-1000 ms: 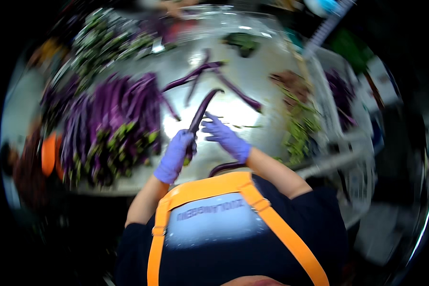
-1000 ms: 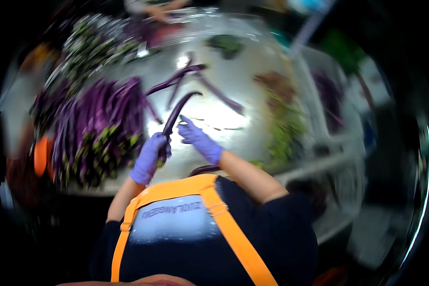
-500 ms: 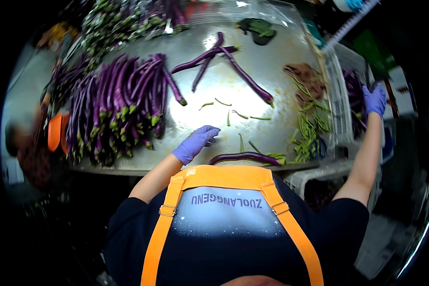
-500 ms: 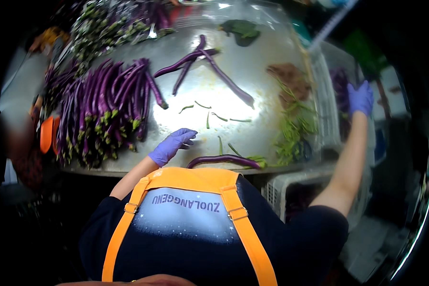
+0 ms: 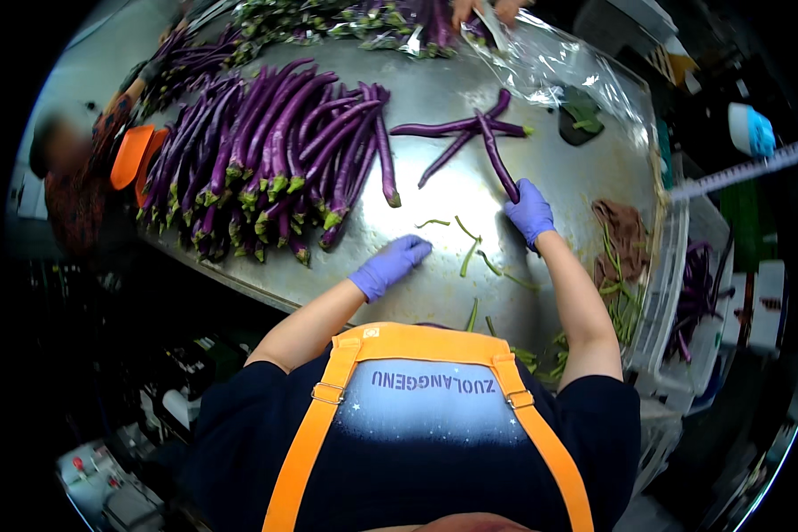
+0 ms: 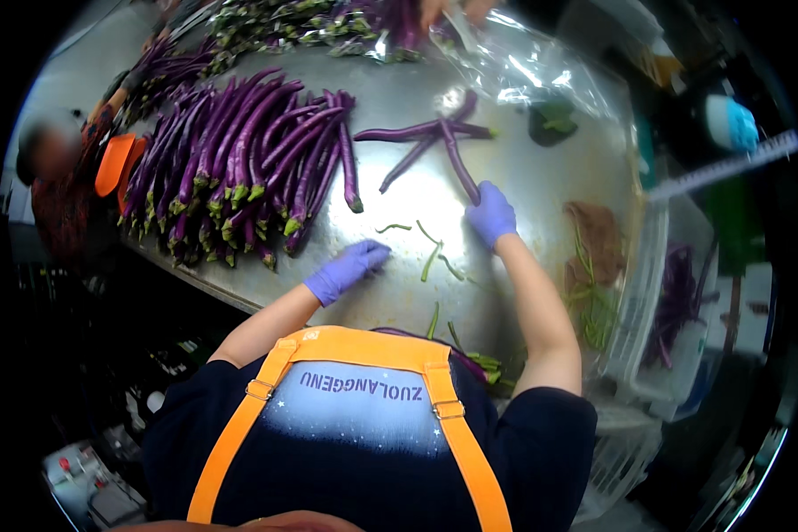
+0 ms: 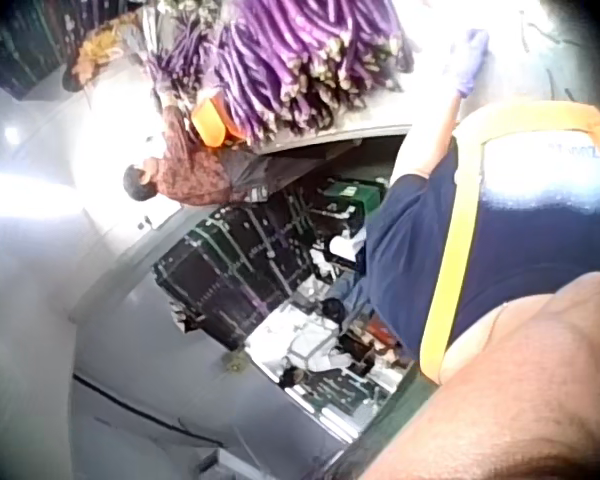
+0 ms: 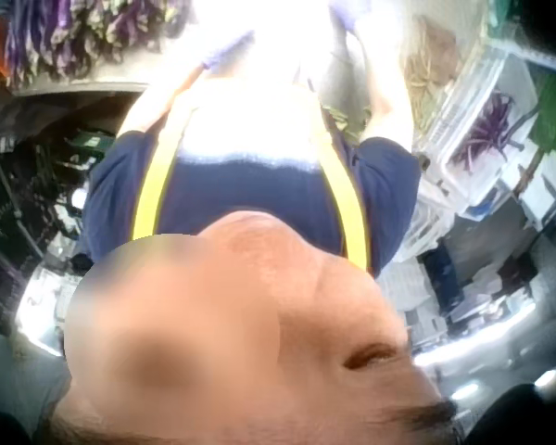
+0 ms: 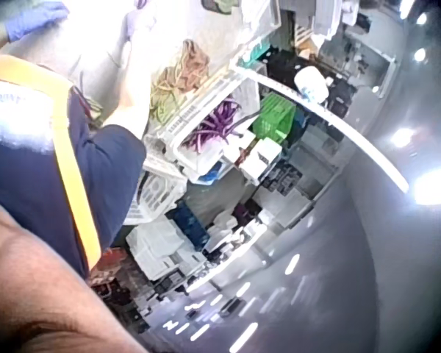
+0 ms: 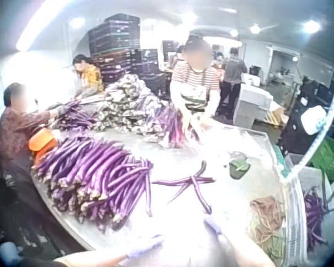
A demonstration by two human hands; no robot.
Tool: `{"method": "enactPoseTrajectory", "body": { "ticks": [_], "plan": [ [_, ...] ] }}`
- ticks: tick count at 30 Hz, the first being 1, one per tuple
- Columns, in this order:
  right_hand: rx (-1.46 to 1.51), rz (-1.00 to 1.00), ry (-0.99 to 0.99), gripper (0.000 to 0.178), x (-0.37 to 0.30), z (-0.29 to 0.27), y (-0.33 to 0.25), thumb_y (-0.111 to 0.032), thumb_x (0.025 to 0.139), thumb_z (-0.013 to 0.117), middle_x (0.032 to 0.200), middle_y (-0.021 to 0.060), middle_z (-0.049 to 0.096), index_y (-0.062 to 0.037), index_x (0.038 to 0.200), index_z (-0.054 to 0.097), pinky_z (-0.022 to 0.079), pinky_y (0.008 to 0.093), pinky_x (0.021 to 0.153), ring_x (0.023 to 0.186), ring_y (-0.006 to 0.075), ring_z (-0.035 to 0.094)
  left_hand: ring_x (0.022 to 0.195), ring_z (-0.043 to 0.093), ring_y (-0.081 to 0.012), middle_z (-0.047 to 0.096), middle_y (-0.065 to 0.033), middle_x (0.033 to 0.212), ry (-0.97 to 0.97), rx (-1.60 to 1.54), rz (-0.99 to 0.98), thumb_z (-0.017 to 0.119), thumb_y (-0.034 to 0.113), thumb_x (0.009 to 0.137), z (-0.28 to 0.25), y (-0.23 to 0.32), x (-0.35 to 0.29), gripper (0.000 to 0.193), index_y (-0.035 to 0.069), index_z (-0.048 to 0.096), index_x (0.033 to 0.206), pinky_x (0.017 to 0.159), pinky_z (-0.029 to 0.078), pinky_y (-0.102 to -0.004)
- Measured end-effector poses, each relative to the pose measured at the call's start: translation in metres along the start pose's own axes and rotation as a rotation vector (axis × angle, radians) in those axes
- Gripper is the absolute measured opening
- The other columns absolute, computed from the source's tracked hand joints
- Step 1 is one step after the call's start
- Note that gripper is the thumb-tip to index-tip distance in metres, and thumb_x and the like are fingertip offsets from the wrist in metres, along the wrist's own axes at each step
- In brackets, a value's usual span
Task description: The person sorts and trims eggplants on a table by hand and using scissors, then places them into plastic crates.
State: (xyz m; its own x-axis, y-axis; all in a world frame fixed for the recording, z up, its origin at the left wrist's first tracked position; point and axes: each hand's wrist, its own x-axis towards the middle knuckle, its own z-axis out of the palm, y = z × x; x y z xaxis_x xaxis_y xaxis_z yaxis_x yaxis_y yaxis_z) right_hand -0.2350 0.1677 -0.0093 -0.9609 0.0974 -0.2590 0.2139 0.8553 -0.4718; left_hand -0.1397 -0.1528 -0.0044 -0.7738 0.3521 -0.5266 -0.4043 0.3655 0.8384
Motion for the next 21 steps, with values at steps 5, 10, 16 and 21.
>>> {"method": "enactPoseTrajectory", "body": {
  "ticks": [5,10,16,21],
  "plan": [
    [-0.218,-0.709,0.353,0.037,0.097,-0.002,-0.041,0.003,0.079,0.062,0.135,0.0259,0.057,-0.0038,0.115,0.058,0.048,0.0483,0.101,0.122,0.0463,0.056,0.099,0.067,-0.0215,0.071,-0.0131,0.108,0.116,0.137,0.126,0.064,0.031,0.096,0.016,-0.034,-0.003,0.034,0.003,0.072,0.113,0.092,0.053,-0.0349],
    [-0.603,-0.682,0.062,0.076,0.176,0.013,-0.089,-0.004,0.081,0.064,0.152,0.0154,0.049,-0.0178,0.153,0.043,0.030,0.0545,0.121,0.147,0.0381,0.038,0.092,0.070,-0.0270,0.073,-0.0150,0.101,0.228,0.226,0.251,0.063,0.030,0.093,0.021,-0.044,0.005,0.029,0.005,0.074,0.104,0.086,0.055,-0.0398],
    [-0.749,-0.447,-0.205,0.029,0.160,0.013,-0.104,-0.016,0.084,0.067,0.117,0.0165,0.072,-0.0155,0.113,0.073,0.054,0.0462,0.097,0.108,0.0376,0.069,0.093,0.070,-0.0295,0.074,-0.0156,0.101,0.161,0.089,0.174,0.064,0.031,0.093,0.018,-0.053,0.010,0.030,0.005,0.074,0.103,0.087,0.054,-0.0401],
    [-0.609,-0.151,-0.368,0.053,0.064,-0.020,-0.096,-0.039,0.076,0.077,0.114,0.0230,0.072,-0.0073,0.118,0.073,0.055,0.0473,0.093,0.105,0.0427,0.069,0.102,0.069,-0.0296,0.073,-0.0164,0.109,0.125,0.157,0.289,0.066,0.036,0.093,0.010,-0.053,0.008,0.037,0.003,0.072,0.111,0.094,0.053,-0.0385]
  ]
}}
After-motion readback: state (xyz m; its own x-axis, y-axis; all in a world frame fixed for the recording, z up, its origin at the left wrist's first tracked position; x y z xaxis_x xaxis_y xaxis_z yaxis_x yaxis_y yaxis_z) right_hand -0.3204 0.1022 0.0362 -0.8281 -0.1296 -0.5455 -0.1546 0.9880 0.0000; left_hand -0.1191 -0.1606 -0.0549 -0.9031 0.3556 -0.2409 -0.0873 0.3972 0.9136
